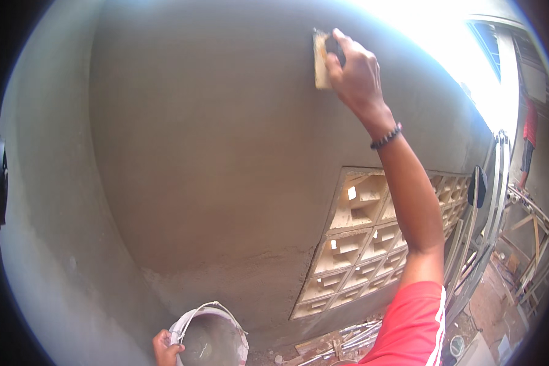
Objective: The person repeatedly scoops plaster from a bucket with a trowel and applies it to a wall, smoothing the surface. The person also uses a brush to apply a liquid to the wall and continues to smooth the plaster with the trowel.
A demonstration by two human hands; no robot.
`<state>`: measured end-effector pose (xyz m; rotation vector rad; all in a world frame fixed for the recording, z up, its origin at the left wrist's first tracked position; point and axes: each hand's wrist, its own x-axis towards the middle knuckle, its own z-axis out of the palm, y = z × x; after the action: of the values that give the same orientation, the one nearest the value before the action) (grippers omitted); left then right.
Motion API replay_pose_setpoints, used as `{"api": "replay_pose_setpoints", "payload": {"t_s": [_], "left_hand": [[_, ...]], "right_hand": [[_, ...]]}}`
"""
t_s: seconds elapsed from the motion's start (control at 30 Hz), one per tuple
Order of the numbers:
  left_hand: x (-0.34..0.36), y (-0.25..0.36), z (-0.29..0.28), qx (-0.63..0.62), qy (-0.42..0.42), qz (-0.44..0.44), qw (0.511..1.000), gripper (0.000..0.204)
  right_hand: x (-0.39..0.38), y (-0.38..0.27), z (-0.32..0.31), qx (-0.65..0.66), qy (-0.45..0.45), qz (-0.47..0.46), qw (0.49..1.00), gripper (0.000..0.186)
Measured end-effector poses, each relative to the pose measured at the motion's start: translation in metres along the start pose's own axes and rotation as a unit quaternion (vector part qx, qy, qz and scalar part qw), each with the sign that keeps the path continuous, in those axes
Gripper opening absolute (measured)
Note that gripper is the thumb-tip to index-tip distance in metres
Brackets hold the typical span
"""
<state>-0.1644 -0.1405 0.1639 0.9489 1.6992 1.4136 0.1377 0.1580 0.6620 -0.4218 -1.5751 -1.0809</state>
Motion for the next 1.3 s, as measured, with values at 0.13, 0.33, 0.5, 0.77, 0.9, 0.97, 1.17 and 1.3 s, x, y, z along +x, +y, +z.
{"api": "replay_pose_setpoints", "payload": {"t_s": [0.13, 0.33, 0.5, 0.77, 0.9, 0.97, 1.17, 1.3], "left_hand": [[0.014, -0.012, 0.002, -0.122, -0.001, 0.086, 0.989, 0.026], [0.02, -0.013, -0.005, -0.14, 0.011, 0.121, 0.983, 0.022], [0.013, -0.004, -0.015, -0.111, 0.014, 0.125, 0.986, 0.022], [0.013, 0.0, -0.026, -0.109, -0.017, 0.143, 0.983, 0.023], [0.008, 0.003, -0.041, -0.025, -0.016, 0.155, 0.987, 0.023], [0.012, 0.004, -0.039, -0.049, -0.023, 0.137, 0.989, 0.023], [0.016, 0.018, -0.047, -0.024, -0.03, 0.143, 0.989, 0.022], [0.014, 0.014, -0.054, -0.066, -0.043, 0.108, 0.991, 0.021]], "right_hand": [[-0.036, -0.048, -0.058, 0.082, -0.187, 0.079, 0.976, 0.04], [0.013, -0.091, -0.051, 0.159, -0.13, 0.115, 0.972, 0.039], [0.047, -0.111, 0.003, 0.071, -0.024, 0.007, 0.997, 0.04], [-0.025, -0.15, 0.056, 0.033, -0.037, -0.032, 0.998, 0.038], [-0.029, -0.149, 0.022, 0.072, -0.08, -0.015, 0.994, 0.038], [0.003, -0.116, 0.018, 0.032, 0.023, -0.017, 0.999, 0.038], [0.035, -0.1, 0.057, -0.043, 0.034, 0.014, 0.998, 0.039], [-0.037, -0.151, 0.032, 0.041, -0.13, 0.01, 0.991, 0.04]]}}
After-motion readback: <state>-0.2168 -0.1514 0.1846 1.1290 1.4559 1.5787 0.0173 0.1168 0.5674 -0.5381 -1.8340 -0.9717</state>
